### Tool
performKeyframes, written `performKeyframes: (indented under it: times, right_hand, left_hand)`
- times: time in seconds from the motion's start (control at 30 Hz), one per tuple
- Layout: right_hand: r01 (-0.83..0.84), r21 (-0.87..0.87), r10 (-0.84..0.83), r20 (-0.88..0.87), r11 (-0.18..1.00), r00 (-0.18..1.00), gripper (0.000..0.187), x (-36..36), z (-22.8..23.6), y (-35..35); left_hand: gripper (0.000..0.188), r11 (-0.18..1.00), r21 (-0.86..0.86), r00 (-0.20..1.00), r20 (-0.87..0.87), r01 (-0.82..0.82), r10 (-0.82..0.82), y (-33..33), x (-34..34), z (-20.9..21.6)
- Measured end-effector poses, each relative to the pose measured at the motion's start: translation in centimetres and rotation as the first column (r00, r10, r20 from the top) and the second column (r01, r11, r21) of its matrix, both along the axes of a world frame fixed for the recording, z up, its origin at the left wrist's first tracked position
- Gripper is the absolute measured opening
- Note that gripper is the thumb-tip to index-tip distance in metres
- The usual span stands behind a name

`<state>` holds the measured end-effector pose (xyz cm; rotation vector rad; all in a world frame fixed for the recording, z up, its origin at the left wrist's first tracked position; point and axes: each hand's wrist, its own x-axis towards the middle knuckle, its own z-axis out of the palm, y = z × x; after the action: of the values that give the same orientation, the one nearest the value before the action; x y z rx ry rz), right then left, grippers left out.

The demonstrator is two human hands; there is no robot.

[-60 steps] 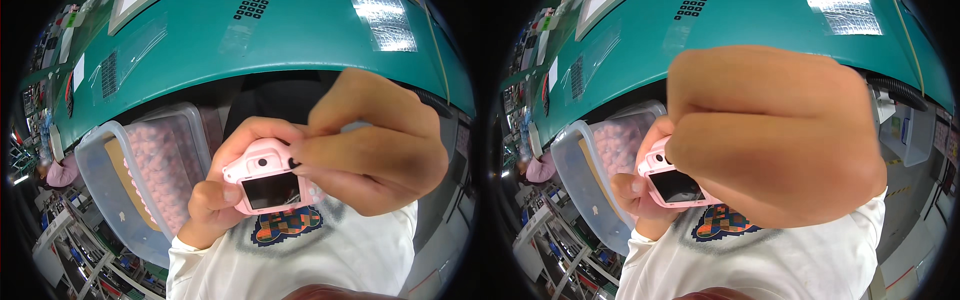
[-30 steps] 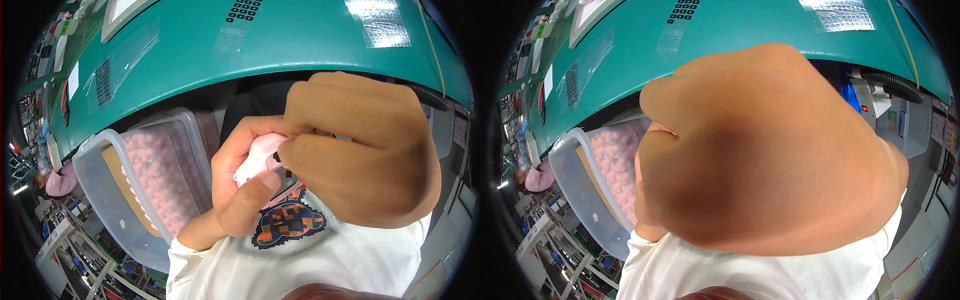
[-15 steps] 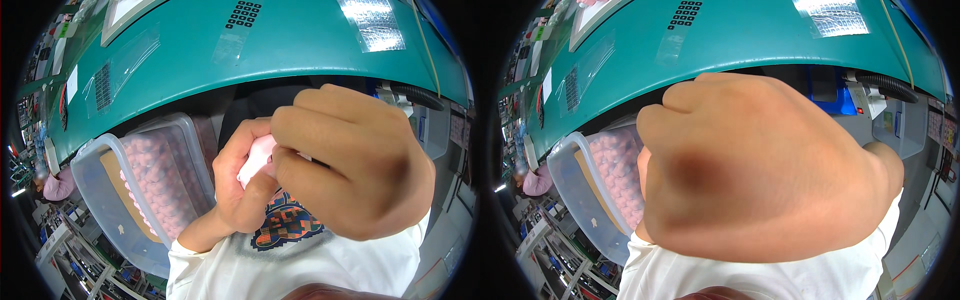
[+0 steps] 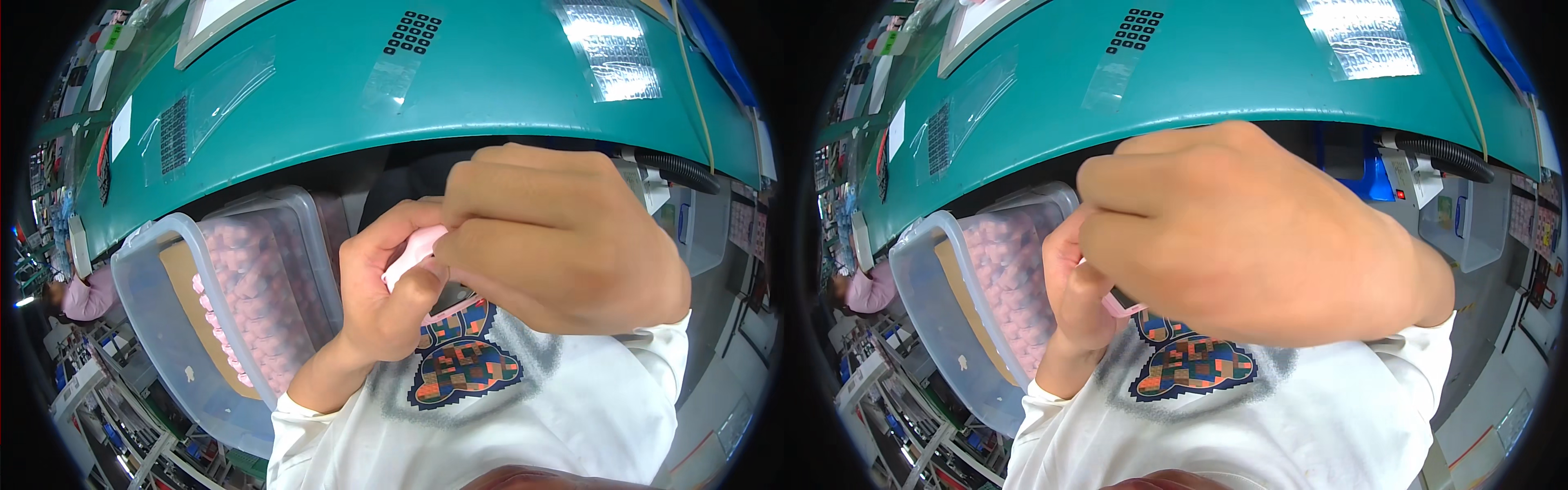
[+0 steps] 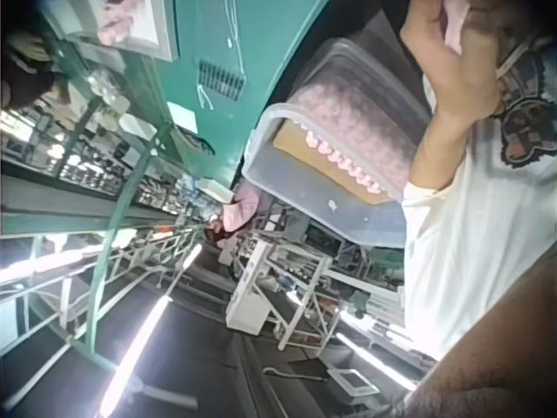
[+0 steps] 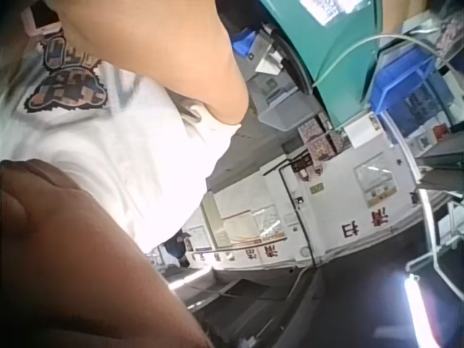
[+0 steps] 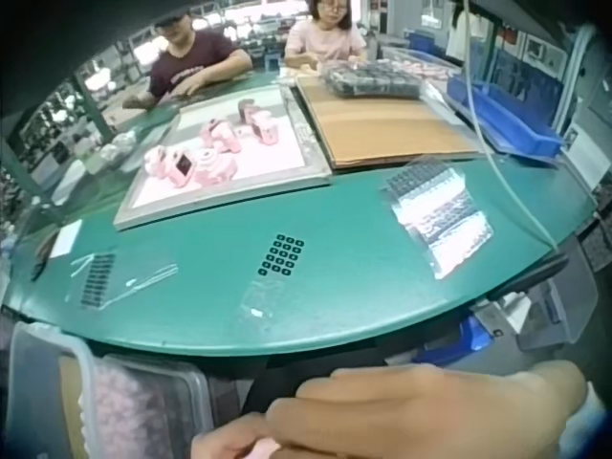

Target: Assemble small pink toy cameras by inserting button pads and internal components into plastic housings at a factory workbench.

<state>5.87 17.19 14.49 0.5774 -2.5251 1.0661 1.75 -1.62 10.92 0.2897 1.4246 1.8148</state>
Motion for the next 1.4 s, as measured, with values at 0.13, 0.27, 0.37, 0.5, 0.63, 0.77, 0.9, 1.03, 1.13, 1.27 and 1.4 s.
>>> performKeyframes:
  times: [0.13, 0.27, 0.37, 0.5, 0.63, 0.77, 0.9, 1.03, 1.13, 1.27, 1.4]
  right_hand:
    - [0.008, -0.302, -0.001, 0.021, 0.953, 1.000, 0.011, 0.5, -1.0, -0.2]
    - [0.026, -0.369, -0.013, 0.038, 0.929, 0.999, 0.015, 0.9, -1.5, -0.3]
    - [0.046, -0.386, -0.026, 0.058, 0.921, 0.998, 0.018, 1.1, -1.4, -0.3]
    - [0.073, -0.366, -0.039, 0.100, 0.928, 0.994, 0.020, 1.3, -1.2, -0.4]
    - [0.073, -0.302, -0.033, 0.135, 0.951, 0.990, 0.019, 1.4, -1.0, -0.5]
    - [0.102, -0.391, -0.032, 0.180, 0.915, 0.983, 0.019, 1.6, -1.2, -0.8]
    - [0.136, -0.489, -0.024, 0.228, 0.862, 0.973, 0.018, 1.5, -1.8, -1.2]
    - [0.165, -0.568, -0.009, 0.267, 0.806, 0.964, 0.016, 1.4, -2.5, -1.5]
    - [0.177, -0.610, 0.007, 0.287, 0.772, 0.958, 0.014, 1.3, -2.9, -1.8]
    - [0.141, -0.685, 0.099, 0.299, 0.715, 0.949, 0.015, 0.6, -4.3, -1.4]
    - [0.130, -0.891, 0.080, 0.182, 0.436, 0.980, 0.015, -0.5, -6.3, 0.2]
  left_hand:
    - [0.038, 0.988, 0.153, 0.994, -0.103, 0.034, -0.019, -0.2, -0.2, -0.8]
    - [0.040, 0.979, 0.196, 0.996, -0.083, 0.051, -0.035, -0.1, -0.3, -1.0]
    - [0.040, 0.970, 0.236, 0.997, -0.061, 0.062, -0.049, 0.0, -0.3, -1.1]
    - [0.041, 0.947, 0.316, 0.998, -0.019, 0.064, -0.062, 0.2, -0.2, -1.1]
    - [0.041, 0.960, 0.266, 0.996, -0.029, 0.086, -0.081, 0.0, -0.2, -1.0]
    - [0.041, 0.972, 0.226, 0.997, -0.059, 0.069, -0.057, 0.1, 0.1, -0.8]
    - [0.042, 0.979, 0.195, 0.997, -0.063, 0.065, -0.054, 0.0, 0.2, -0.7]
    - [0.044, 0.982, 0.170, 0.993, -0.093, 0.084, -0.069, -0.2, 0.0, -0.9]
    - [0.046, 0.980, 0.148, 0.974, -0.203, 0.132, -0.101, -0.3, -0.2, -1.4]
    - [0.050, 0.964, 0.256, 0.987, 0.123, 0.072, -0.106, 0.1, -0.5, -2.0]
    - [0.056, 0.956, 0.291, 0.981, 0.170, 0.040, -0.093, 0.4, -1.0, -2.4]
